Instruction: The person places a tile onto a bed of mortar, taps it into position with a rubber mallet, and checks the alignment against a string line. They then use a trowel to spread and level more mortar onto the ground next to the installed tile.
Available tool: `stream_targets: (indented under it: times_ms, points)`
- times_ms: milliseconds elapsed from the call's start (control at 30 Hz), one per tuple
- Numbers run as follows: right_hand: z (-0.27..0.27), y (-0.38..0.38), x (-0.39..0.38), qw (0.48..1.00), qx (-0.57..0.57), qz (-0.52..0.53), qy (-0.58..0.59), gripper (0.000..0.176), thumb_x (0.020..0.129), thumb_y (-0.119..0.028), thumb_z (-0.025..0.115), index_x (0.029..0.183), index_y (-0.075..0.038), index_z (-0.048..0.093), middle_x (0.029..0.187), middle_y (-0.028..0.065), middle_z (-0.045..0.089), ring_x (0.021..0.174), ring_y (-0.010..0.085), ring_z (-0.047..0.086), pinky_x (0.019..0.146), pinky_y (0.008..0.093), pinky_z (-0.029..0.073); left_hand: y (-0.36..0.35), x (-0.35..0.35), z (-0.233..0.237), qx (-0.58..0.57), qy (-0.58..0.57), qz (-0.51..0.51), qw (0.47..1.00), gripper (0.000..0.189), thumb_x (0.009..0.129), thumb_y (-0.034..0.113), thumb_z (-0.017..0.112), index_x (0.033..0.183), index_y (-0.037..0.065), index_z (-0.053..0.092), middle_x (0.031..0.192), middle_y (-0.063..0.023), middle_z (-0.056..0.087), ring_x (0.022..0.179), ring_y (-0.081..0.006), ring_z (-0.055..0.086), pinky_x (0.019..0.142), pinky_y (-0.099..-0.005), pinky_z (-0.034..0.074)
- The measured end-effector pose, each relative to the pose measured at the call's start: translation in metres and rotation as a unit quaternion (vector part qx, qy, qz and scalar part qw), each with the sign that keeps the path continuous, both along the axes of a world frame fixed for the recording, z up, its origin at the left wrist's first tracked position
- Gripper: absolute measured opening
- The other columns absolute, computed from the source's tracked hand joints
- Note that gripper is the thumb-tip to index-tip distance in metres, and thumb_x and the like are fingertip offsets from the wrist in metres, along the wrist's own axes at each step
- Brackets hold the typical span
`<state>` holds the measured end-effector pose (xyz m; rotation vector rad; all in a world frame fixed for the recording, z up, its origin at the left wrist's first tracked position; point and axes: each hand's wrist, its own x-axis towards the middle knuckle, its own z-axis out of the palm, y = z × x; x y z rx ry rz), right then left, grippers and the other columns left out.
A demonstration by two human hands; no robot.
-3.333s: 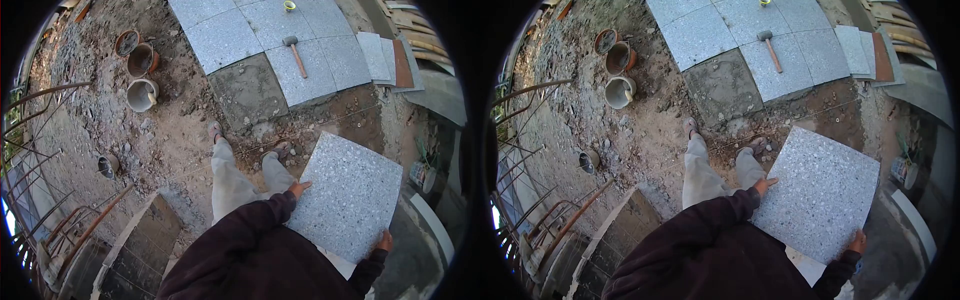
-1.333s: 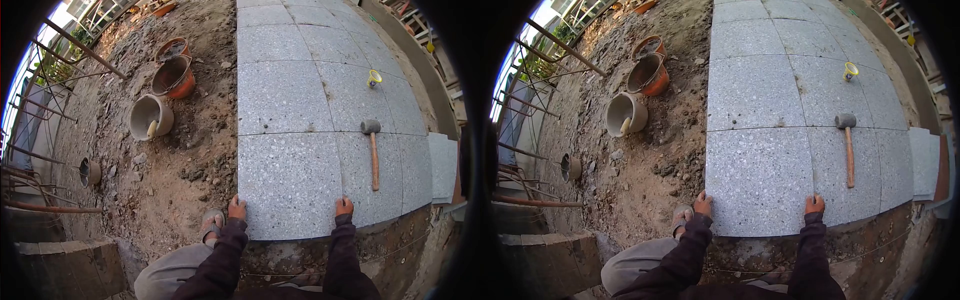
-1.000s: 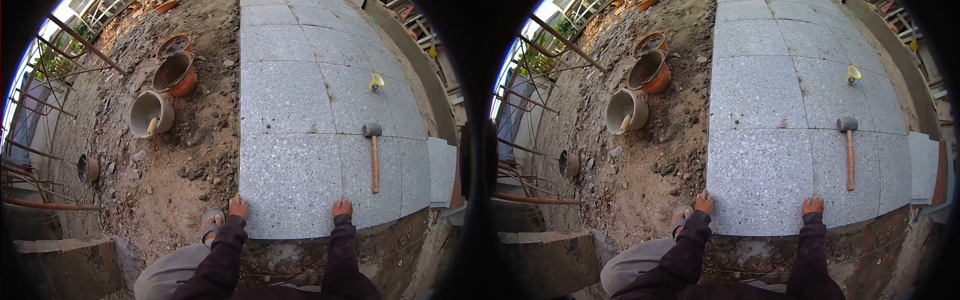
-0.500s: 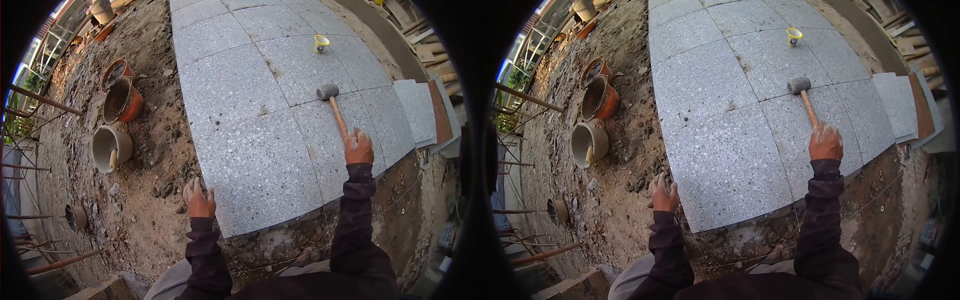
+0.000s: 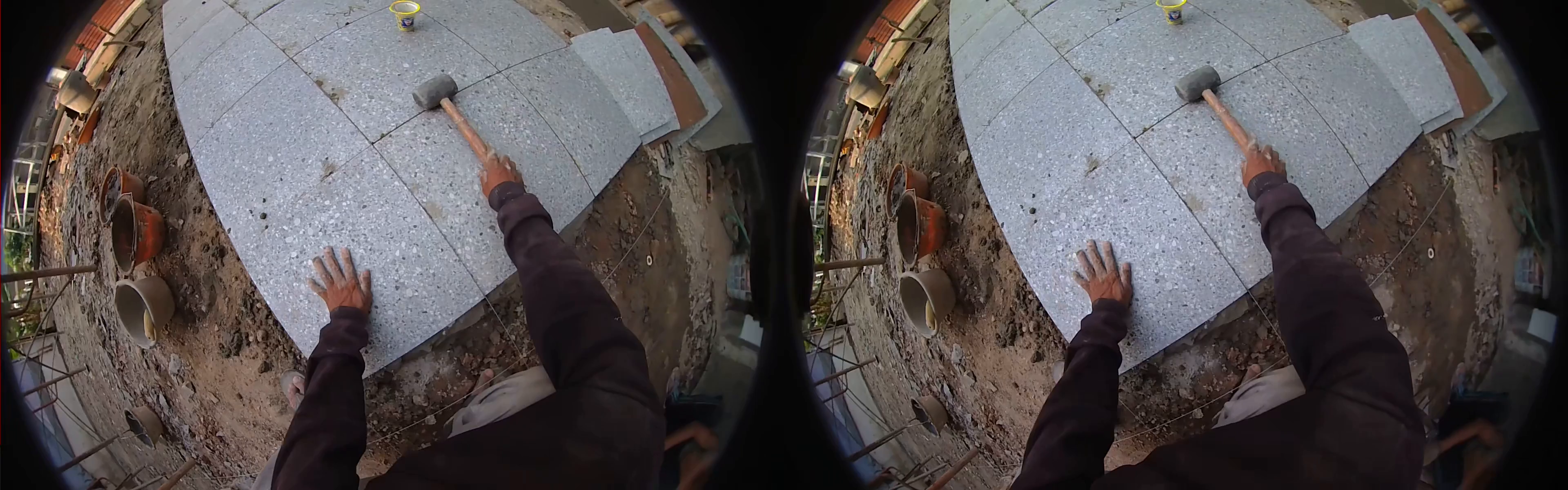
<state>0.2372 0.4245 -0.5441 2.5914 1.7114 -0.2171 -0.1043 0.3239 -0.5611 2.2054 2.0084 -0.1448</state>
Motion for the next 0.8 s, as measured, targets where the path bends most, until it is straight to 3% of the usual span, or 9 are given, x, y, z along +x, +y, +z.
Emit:
stream_targets:
  times_ms: [133,233,367,433,500,567,667,733,800]
  points:
    - [0.007,0.016,0.003,0.993,-0.015,-0.031,0.111,0.043,0.077,-0.025,0.057,0.11,-0.001,0.043,0.091,0.0178,0.058,0.086,0.0321,0.058,0.077,0.0397,0.047,-0.002,0.003,-0.001,0.006,0.038,-0.001,0.999,0.059,0.086,0.042,0.036,0.135,0.011,0.025,0.143,-0.0137,0.011,0.13,-0.0384,0.007,0.095,-0.0636,0.007]
    - [0.029,-0.017,0.002,0.973,0.086,0.02,0.215,0.047,0.075,-0.025,0.059,0.108,0.004,0.041,0.077,0.0205,0.059,0.074,0.0345,0.06,0.067,0.0402,0.048,-0.003,0.003,-0.004,0.013,0.049,-0.005,0.999,0.058,0.086,0.042,0.035,0.135,0.011,0.025,0.143,-0.0135,0.011,0.13,-0.0383,0.007,0.095,-0.0637,0.008]
    - [0.069,-0.139,-0.029,0.891,0.136,0.08,0.426,0.044,0.077,-0.029,0.06,0.102,0.003,0.044,0.069,0.0196,0.056,0.066,0.0328,0.06,0.058,0.0391,0.046,-0.002,0.003,-0.009,0.025,0.053,-0.005,0.998,0.059,0.086,0.043,0.035,0.135,0.012,0.024,0.143,-0.0126,0.011,0.13,-0.0372,0.008,0.095,-0.0636,0.007]
    - [0.088,-0.164,-0.053,0.839,0.082,0.142,0.518,0.042,0.077,-0.03,0.06,0.103,0.0,0.045,0.07,0.0181,0.056,0.064,0.0307,0.06,0.057,0.0378,0.047,-0.004,0.002,-0.011,0.007,0.085,-0.014,0.996,0.059,0.086,0.041,0.036,0.135,0.01,0.025,0.143,-0.0137,0.011,0.13,-0.0377,0.008,0.095,-0.0633,0.007]
    - [0.091,-0.18,-0.082,0.766,0.107,0.246,0.584,0.042,0.076,-0.027,0.063,0.105,-0.001,0.046,0.074,0.0161,0.057,0.063,0.029,0.061,0.057,0.035,0.048,-0.004,-0.001,-0.012,0.008,0.087,-0.014,0.996,0.059,0.086,0.04,0.036,0.134,0.009,0.025,0.143,-0.0141,0.011,0.13,-0.0377,0.008,0.096,-0.063,0.006]
    - [0.081,-0.207,-0.098,0.751,0.063,0.302,0.583,0.04,0.075,-0.022,0.065,0.105,-0.001,0.047,0.078,0.0138,0.057,0.064,0.0284,0.06,0.058,0.034,0.049,-0.004,0.001,-0.014,0.019,0.058,-0.004,0.998,0.059,0.086,0.04,0.037,0.135,0.009,0.024,0.143,-0.0139,0.011,0.13,-0.0373,0.007,0.096,-0.0627,0.006]
    - [0.075,-0.228,-0.096,0.739,0.1,0.368,0.555,0.041,0.075,-0.022,0.064,0.104,0.002,0.047,0.078,0.0141,0.057,0.066,0.0315,0.06,0.058,0.0359,0.049,-0.004,0.005,-0.011,0.035,0.047,-0.001,0.998,0.058,0.085,0.037,0.039,0.134,0.008,0.027,0.142,-0.0135,0.013,0.13,-0.0367,0.007,0.096,-0.0626,0.006]
    - [0.046,-0.256,-0.098,0.762,0.142,0.353,0.524,0.038,0.075,-0.02,0.064,0.1,0.002,0.047,0.077,0.0149,0.057,0.065,0.032,0.059,0.056,0.0379,0.048,-0.006,0.005,-0.013,0.055,0.047,-0.005,0.997,0.056,0.085,0.036,0.04,0.132,0.008,0.029,0.142,-0.0134,0.014,0.13,-0.0368,0.008,0.096,-0.0626,0.006]
    - [0.043,-0.256,-0.098,0.825,0.042,0.291,0.482,0.034,0.075,-0.02,0.064,0.095,0.002,0.047,0.077,0.0151,0.057,0.064,0.0313,0.059,0.053,0.0388,0.047,-0.006,0.006,-0.013,0.055,0.045,-0.006,0.997,0.056,0.085,0.036,0.04,0.132,0.008,0.029,0.142,-0.0134,0.014,0.13,-0.0367,0.009,0.096,-0.0625,0.007]
